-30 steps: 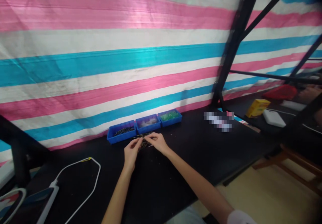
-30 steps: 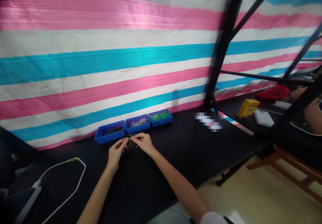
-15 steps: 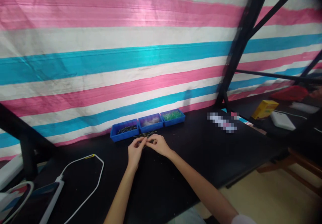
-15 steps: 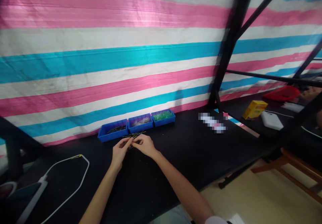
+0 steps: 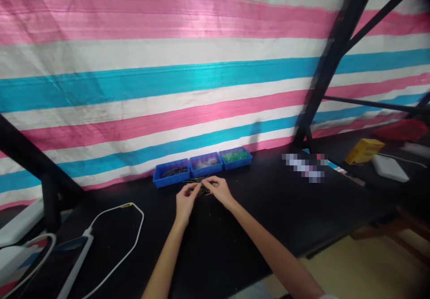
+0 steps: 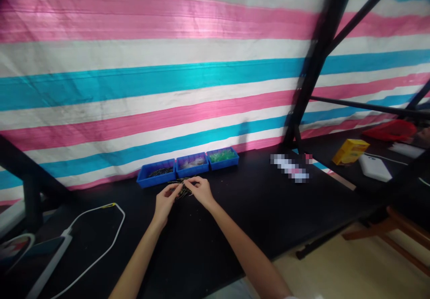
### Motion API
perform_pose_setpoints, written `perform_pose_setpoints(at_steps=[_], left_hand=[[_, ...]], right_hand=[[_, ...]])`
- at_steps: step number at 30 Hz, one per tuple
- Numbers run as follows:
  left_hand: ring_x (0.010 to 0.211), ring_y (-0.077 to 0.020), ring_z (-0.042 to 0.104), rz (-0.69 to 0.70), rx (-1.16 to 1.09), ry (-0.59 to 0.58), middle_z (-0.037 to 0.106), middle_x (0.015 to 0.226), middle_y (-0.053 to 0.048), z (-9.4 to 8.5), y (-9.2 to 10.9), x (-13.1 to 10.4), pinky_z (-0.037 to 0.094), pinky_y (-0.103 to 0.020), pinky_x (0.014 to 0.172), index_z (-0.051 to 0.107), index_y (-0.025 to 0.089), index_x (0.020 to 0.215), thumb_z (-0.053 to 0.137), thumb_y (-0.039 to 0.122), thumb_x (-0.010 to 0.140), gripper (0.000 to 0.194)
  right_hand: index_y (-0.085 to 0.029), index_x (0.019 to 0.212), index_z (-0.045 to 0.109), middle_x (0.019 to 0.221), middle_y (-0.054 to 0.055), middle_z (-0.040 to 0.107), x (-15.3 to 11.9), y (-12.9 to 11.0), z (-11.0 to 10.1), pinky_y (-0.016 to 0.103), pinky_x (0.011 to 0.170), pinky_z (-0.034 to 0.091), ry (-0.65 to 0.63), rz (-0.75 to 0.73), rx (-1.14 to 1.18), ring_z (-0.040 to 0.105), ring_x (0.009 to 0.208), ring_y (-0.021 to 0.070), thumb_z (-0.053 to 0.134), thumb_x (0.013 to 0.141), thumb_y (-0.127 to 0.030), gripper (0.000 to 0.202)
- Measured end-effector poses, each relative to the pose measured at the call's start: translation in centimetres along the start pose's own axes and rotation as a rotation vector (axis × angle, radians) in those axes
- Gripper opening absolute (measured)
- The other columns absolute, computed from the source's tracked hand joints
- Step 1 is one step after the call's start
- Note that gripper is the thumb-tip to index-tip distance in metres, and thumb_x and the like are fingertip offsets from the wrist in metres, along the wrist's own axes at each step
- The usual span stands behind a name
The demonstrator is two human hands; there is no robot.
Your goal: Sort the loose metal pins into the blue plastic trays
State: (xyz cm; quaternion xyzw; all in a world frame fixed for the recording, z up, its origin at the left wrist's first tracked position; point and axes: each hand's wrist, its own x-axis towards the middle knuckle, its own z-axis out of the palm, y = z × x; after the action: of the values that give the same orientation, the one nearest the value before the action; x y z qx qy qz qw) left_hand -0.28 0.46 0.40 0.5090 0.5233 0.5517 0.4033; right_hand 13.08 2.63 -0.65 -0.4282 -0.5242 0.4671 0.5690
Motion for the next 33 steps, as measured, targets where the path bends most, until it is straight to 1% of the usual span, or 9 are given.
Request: perform_pose_setpoints(at_steps=[6,14,20,29,33], left_hand=[[0.069,-0.0134,0.056,0.009,-0.021,-0.014,0.065,0.085,-0.007,-0.03,-0.36,0.1,0.044,-0.023,0.063,0.066,0.013,0.082,0.068,0.04,0.062,0.034],[0.063,-0.012,0.054,0.014,-0.033,-0.011,0.065,0.083,-0.007,-0.05,-0.23,-0.04,0.043,-0.022,0.058,0.066,0.013,0.083,0.069,0.042,0.058,0.038],[0.063,-0.0123,0.055,0.045,-0.004,-0.033,0.065,0.082,-0.007,-0.05,-0.26,-0.08,0.045,-0.023,0.061,0.067,0.014,0.082,0.068,0.041,0.059,0.036],[0.062,-0.0117,0.055,0.034,-0.01,0.03,0.066,0.082,-0.007,-0.46,-0.26,0.17,0.045,-0.024,0.061,0.067,0.013,0.083,0.069,0.04,0.059,0.036],[0.062,-0.0118,0.054,0.011,0.001,0.025,0.066,0.081,-0.007,-0.39,-0.01,0.02,0.044,-0.023,0.058,0.067,0.013,0.083,0.068,0.04,0.06,0.036]], right_hand=[[-0.012,0.074,0.067,0.071,0.005,0.064,-0.12,-0.05,0.04,0.018,0.038,0.037,-0.006,0.001,0.016,0.046,0.044,0.0059,0.066,0.064,-0.041,0.031],[-0.013,0.073,0.067,0.071,0.004,0.063,-0.07,-0.14,0.07,0.019,0.039,0.038,-0.005,0.017,0.03,0.046,0.045,0.0065,0.067,0.062,-0.042,0.031],[-0.013,0.073,0.068,0.071,0.004,0.064,-0.04,-0.29,-0.08,0.02,0.041,0.039,-0.014,0.018,0.038,0.047,0.045,0.0063,0.068,0.061,-0.041,0.03],[-0.014,0.073,0.069,0.076,0.004,0.064,-0.2,-0.18,-0.07,0.02,0.041,0.039,-0.043,-0.008,0.006,0.049,0.047,0.0071,0.068,0.061,-0.041,0.03],[-0.013,0.071,0.068,0.073,0.004,0.064,-0.01,-0.27,-0.29,0.02,0.041,0.038,-0.034,-0.03,-0.005,0.049,0.047,0.0074,0.068,0.061,-0.04,0.028]])
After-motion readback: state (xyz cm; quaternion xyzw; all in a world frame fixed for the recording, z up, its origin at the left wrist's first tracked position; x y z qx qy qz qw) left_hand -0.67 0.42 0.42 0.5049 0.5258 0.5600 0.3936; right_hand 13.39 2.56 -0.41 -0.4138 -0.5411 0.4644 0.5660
